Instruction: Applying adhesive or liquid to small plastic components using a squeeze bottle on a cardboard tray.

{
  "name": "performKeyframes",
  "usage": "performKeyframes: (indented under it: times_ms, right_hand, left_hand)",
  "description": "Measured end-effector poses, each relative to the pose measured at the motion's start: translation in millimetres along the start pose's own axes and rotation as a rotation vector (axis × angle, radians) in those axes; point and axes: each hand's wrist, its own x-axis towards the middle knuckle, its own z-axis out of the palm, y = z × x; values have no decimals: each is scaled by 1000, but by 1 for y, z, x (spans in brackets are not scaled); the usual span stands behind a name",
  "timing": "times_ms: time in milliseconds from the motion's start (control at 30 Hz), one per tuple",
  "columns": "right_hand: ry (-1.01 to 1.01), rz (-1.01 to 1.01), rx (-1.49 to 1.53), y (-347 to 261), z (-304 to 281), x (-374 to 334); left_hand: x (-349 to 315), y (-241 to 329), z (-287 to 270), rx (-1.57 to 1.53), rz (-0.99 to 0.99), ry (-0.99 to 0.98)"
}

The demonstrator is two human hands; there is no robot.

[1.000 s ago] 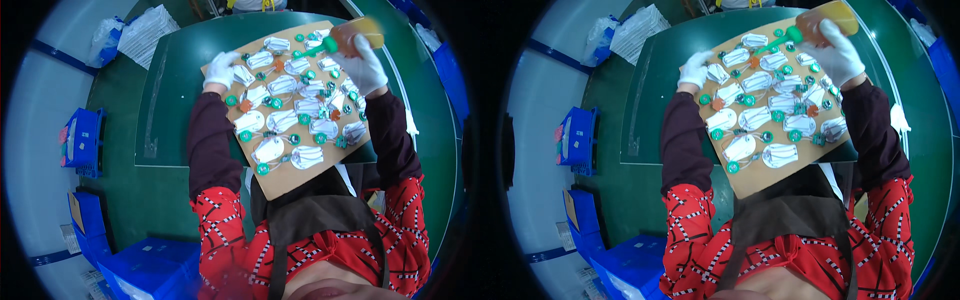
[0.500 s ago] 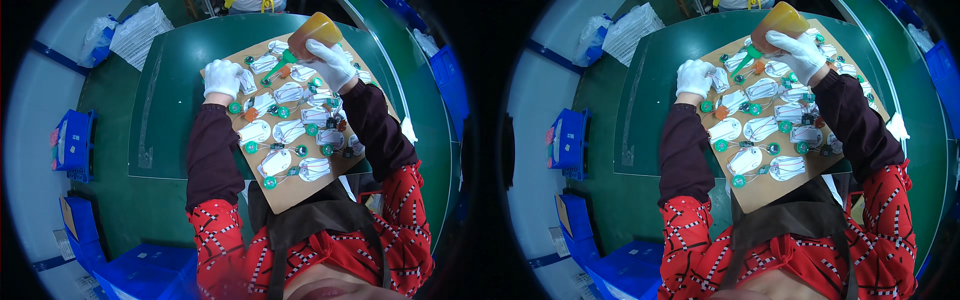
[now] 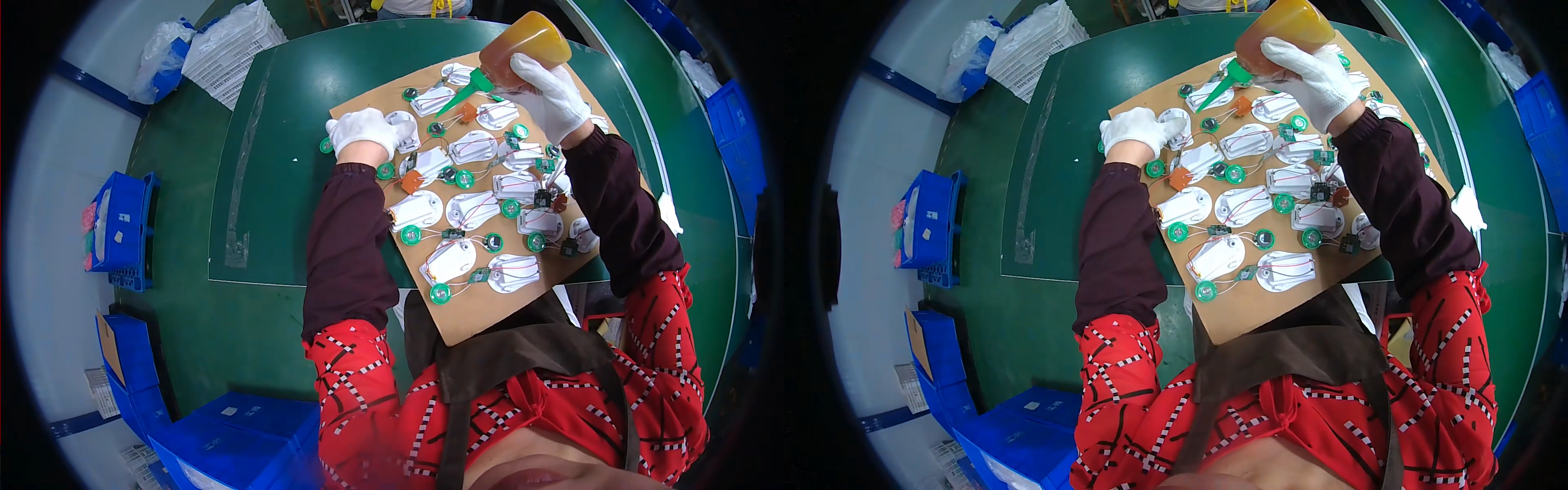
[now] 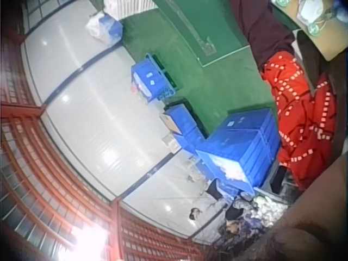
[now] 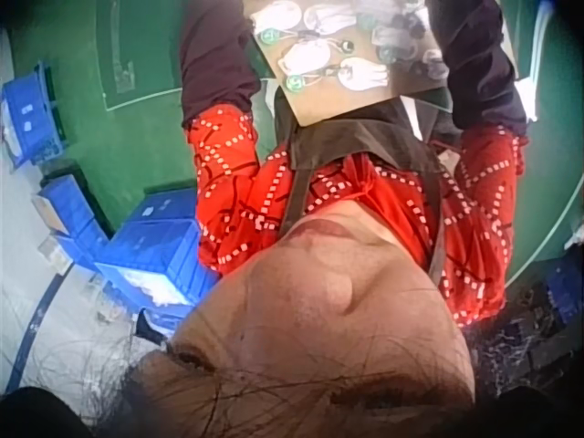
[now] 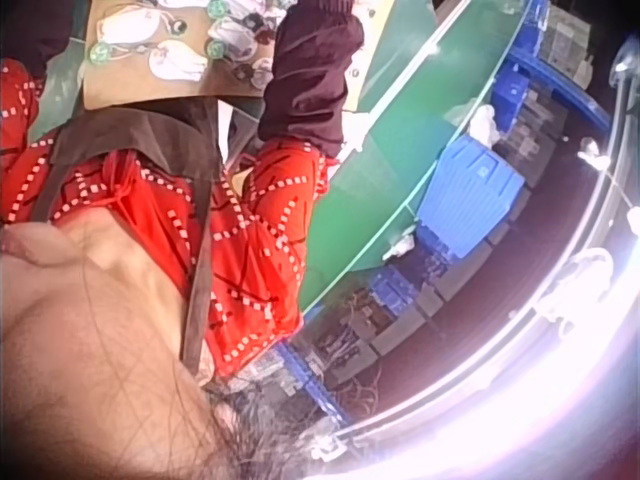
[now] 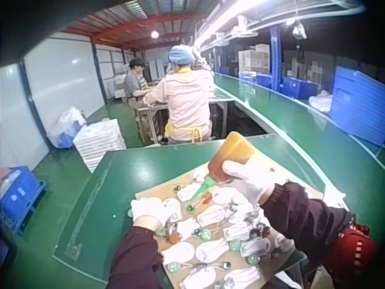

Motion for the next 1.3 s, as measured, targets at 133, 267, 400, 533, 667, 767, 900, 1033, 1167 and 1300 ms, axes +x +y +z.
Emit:
performKeyframes:
  times_ms: [133, 267, 400, 533, 667, 767, 900, 1033, 1167, 1300]
  right_hand:
    - [14, 23, -15, 1, 5, 1]
    - [33, 39, -40, 5, 6, 2]
    - [10, 33, -119, 6, 1, 1]
    - [23, 6, -204, 4, -2, -1]
    - [55, 11, -110, 4, 0, -1]
    - [46, -12, -178, 4, 0, -1]
    - [23, -17, -215, 5, -3, 1]
    - [20, -59, -165, 7, -6, 2]
    - [20, -34, -26, 7, -2, -4]
    - [0, 7, 46, 7, 7, -6]
  left_hand:
    - [13, -8, 9, -44, 118, -8]
    - [16, -13, 21, -217, 238, 126]
    - [9, -12, 14, -248, 118, 76]
    - [-2, -9, -7, -56, 24, -103]
    - [-11, -7, -14, 64, 52, -163]
    - [-12, -8, -12, 94, 62, -136]
    - [-5, -9, 0, 6, 212, 34]
    - [1, -15, 14, -329, 322, 152]
    - [-3, -42, 11, -291, 311, 53]
    - [-6, -48, 9, -29, 258, 132]
